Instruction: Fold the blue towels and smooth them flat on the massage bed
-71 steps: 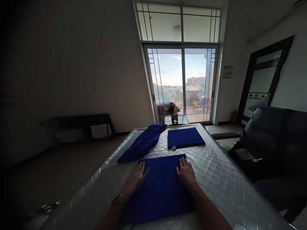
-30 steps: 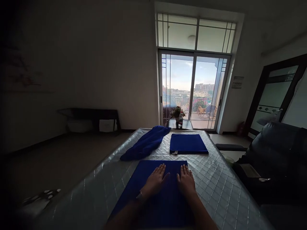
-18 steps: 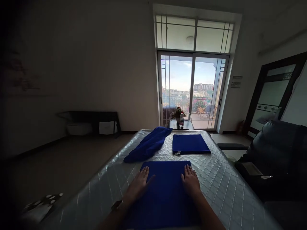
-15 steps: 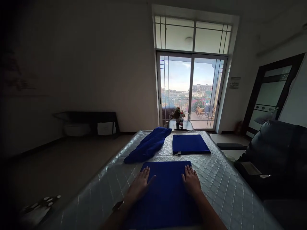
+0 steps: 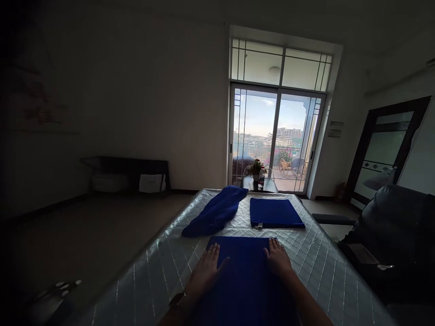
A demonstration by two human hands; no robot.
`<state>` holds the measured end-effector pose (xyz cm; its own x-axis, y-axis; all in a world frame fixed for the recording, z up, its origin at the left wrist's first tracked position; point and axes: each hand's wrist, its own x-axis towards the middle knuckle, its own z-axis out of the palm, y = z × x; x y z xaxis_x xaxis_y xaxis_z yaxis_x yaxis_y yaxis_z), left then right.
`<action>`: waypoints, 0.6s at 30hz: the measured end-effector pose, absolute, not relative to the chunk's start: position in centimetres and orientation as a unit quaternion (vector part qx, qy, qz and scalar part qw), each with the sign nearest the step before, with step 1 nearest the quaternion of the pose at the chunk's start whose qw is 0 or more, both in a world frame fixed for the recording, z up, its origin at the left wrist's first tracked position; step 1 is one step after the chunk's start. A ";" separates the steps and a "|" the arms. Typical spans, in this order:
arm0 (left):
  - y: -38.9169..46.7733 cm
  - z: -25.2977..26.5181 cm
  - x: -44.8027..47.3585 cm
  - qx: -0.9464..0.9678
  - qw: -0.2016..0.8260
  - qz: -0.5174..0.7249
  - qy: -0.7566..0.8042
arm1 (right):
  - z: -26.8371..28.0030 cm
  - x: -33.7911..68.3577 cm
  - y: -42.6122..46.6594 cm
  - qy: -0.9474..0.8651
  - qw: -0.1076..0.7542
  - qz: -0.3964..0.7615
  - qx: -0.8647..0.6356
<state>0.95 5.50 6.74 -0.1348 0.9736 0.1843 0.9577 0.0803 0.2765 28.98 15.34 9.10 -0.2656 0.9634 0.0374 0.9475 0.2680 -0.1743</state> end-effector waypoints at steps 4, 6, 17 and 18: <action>5.5 6.9 1.0 0.654 0.040 0.153 0.739 | 8.2 28.9 16.3 -0.787 0.081 0.059 -0.608; 5.6 6.7 0.8 0.656 0.047 0.146 0.739 | 7.7 29.0 16.5 -0.788 0.091 0.057 -0.606; 6.3 5.3 1.0 0.648 0.004 0.145 0.748 | 7.5 29.4 16.5 -0.788 0.112 0.075 -0.601; 6.4 5.3 1.0 0.646 -0.003 0.144 0.749 | 7.5 29.5 16.5 -0.788 0.114 0.076 -0.600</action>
<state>0.95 6.44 5.31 -0.1644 0.9678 0.1907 0.9697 0.1232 0.2108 29.48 16.52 7.48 -0.2529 0.9634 0.0888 0.9290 0.2674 -0.2559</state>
